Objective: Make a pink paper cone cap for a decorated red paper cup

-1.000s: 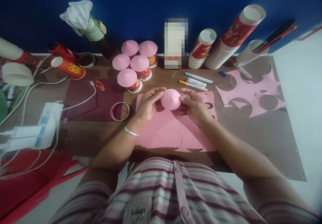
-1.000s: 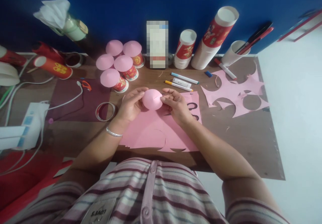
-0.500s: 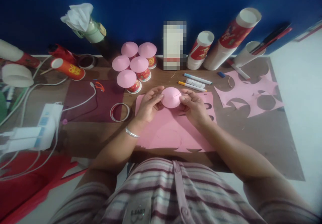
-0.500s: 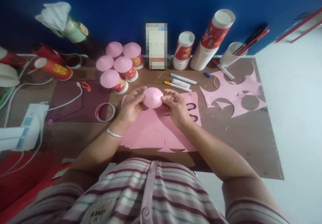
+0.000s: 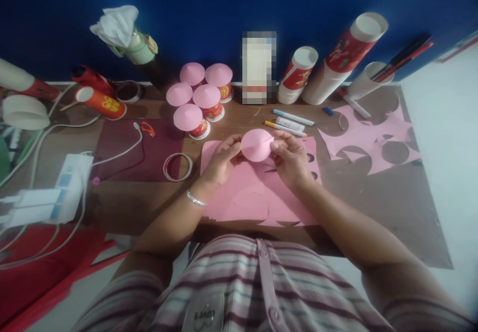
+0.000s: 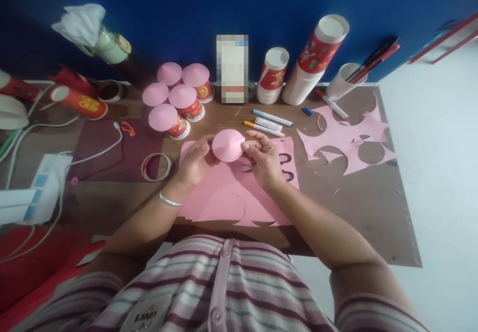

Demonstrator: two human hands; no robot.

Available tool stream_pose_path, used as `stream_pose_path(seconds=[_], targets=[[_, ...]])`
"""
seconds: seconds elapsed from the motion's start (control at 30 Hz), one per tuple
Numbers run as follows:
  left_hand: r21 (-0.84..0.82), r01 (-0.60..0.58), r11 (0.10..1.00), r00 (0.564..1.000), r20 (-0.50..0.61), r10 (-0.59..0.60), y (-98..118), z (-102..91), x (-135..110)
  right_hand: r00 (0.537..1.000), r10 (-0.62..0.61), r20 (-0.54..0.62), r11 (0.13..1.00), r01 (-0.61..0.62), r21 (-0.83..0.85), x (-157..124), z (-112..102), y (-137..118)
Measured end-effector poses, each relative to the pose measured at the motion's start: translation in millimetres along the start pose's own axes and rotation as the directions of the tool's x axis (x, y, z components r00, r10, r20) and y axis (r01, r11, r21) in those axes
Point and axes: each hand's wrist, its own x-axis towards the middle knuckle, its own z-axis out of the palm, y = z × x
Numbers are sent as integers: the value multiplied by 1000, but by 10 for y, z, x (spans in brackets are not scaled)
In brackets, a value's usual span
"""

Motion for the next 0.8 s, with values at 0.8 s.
stream_pose_path(seconds=[0.8], targets=[[81,-35,996,999,-24,37,-11,-42,12,968,-43,247,571,227,-789,-95,-219,-275]])
